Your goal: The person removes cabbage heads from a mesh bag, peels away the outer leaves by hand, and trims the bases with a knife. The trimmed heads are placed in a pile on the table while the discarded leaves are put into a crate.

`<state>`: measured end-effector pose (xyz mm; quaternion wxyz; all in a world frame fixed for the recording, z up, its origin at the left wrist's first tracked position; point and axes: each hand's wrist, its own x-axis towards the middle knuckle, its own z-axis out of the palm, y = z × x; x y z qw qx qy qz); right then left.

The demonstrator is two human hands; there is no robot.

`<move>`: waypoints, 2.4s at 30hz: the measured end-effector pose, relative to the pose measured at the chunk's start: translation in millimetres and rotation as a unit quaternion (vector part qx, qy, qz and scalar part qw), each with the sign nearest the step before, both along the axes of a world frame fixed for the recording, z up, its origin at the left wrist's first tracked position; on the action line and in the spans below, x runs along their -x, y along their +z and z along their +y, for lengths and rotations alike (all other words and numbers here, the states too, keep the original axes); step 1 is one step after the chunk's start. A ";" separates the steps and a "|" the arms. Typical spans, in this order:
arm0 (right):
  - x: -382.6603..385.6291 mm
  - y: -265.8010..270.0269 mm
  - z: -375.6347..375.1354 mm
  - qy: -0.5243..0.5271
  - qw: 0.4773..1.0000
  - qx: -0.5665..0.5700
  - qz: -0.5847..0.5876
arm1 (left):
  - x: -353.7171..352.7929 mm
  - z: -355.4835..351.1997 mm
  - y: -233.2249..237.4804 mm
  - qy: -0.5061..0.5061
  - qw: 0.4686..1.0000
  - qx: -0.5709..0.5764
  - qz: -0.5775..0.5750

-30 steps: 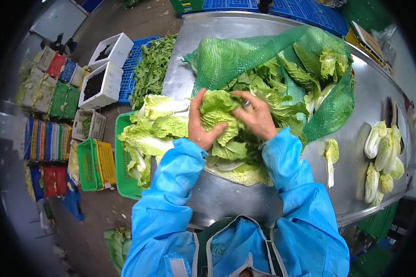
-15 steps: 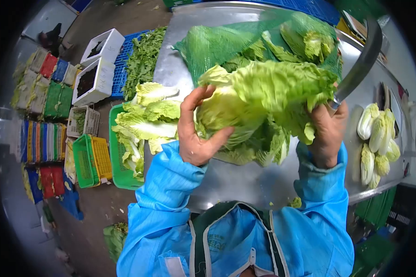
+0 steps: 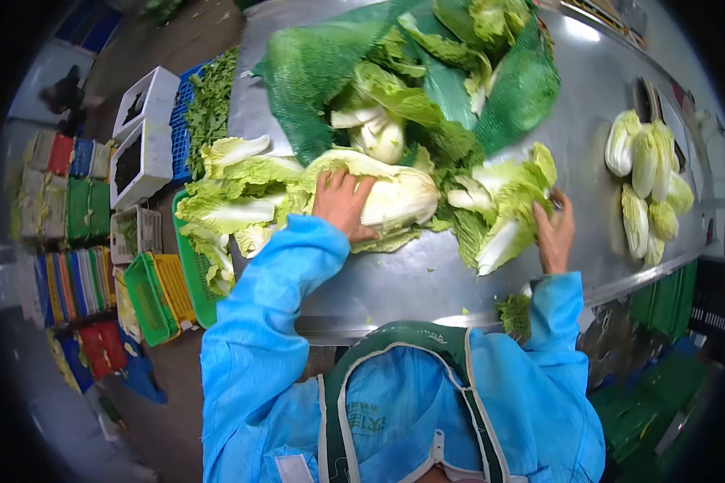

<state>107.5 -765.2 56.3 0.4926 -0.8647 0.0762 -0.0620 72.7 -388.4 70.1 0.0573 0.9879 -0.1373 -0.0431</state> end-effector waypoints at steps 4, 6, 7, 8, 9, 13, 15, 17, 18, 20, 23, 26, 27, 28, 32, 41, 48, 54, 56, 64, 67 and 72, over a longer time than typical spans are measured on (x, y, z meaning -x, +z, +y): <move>12.0 4.4 79.0 0.135 0.976 -0.122 0.123 | -24.9 -1.3 -5.3 -0.017 0.993 -0.038 0.106; 27.1 -31.9 92.7 0.162 0.972 -0.116 0.126 | -21.4 5.2 -5.8 0.044 0.963 0.029 0.264; 38.3 -35.6 96.0 0.165 0.964 -0.136 0.156 | -18.4 10.6 -6.2 0.080 0.936 0.060 0.338; 50.8 -46.9 96.0 0.191 0.973 -0.102 0.078 | -6.1 17.4 -11.9 0.099 0.925 0.082 0.357; 62.9 -49.6 94.8 0.213 0.970 -0.087 0.080 | 11.4 29.9 -28.3 0.096 0.916 0.155 0.358; 85.2 -49.0 100.1 0.315 0.938 -0.007 0.146 | 60.1 53.0 -68.9 0.111 0.856 0.358 0.355; 89.6 -57.4 104.5 0.338 0.928 0.002 0.157 | 67.3 51.6 -68.9 0.130 0.876 0.300 0.354; 84.8 -51.5 104.9 0.338 0.933 0.011 0.123 | 66.0 26.4 -42.7 0.099 0.933 0.222 0.266; 84.4 -49.3 104.6 0.338 0.935 0.017 0.107 | 71.4 14.4 -40.2 0.071 0.966 0.164 0.186; 85.7 -57.7 100.6 0.359 0.924 0.052 0.123 | 75.8 -14.1 -35.1 0.049 0.987 0.114 0.104; 88.9 -51.6 90.6 0.362 0.918 0.087 0.137 | 85.5 -27.8 -56.2 0.095 0.980 0.120 0.130; 92.9 -48.9 89.9 0.355 0.914 0.086 0.175 | 85.5 -27.7 -55.4 0.086 0.981 0.137 0.110; 95.4 -49.2 91.8 0.352 0.912 0.081 0.193 | 86.1 -27.1 -54.7 0.085 0.980 0.141 0.107; 95.4 -51.5 93.9 0.347 0.915 0.086 0.185 | 84.1 -26.8 -53.8 0.084 0.980 0.141 0.113; 96.4 -63.9 95.1 0.337 0.918 0.112 0.176 | 81.2 -29.9 -51.1 0.087 0.978 0.135 0.132; 74.4 -116.8 104.1 0.341 0.899 0.157 0.227 | 85.3 -23.9 -71.9 0.085 0.971 0.212 0.067; 71.9 -47.2 100.2 0.266 0.831 -0.251 0.419 | 123.9 -3.2 -77.6 0.044 0.933 0.355 -0.046; 51.6 29.5 126.8 0.268 0.804 -0.416 0.330 | 113.9 -17.6 -55.5 0.008 0.869 0.471 -0.149; 45.9 58.6 123.8 0.289 0.809 -0.419 0.293 | 100.9 -30.5 -35.7 -0.002 0.851 0.482 -0.209; 57.2 17.4 123.4 0.177 0.844 -0.369 0.346 | 145.7 25.0 -41.7 0.233 0.848 0.463 0.110; 72.6 20.6 130.6 0.233 0.828 -0.379 0.342 | 157.6 16.0 2.2 0.290 0.558 0.699 0.340; 87.5 31.5 149.3 0.388 0.783 -0.271 0.403 | 145.7 20.3 15.1 0.403 0.362 0.732 0.414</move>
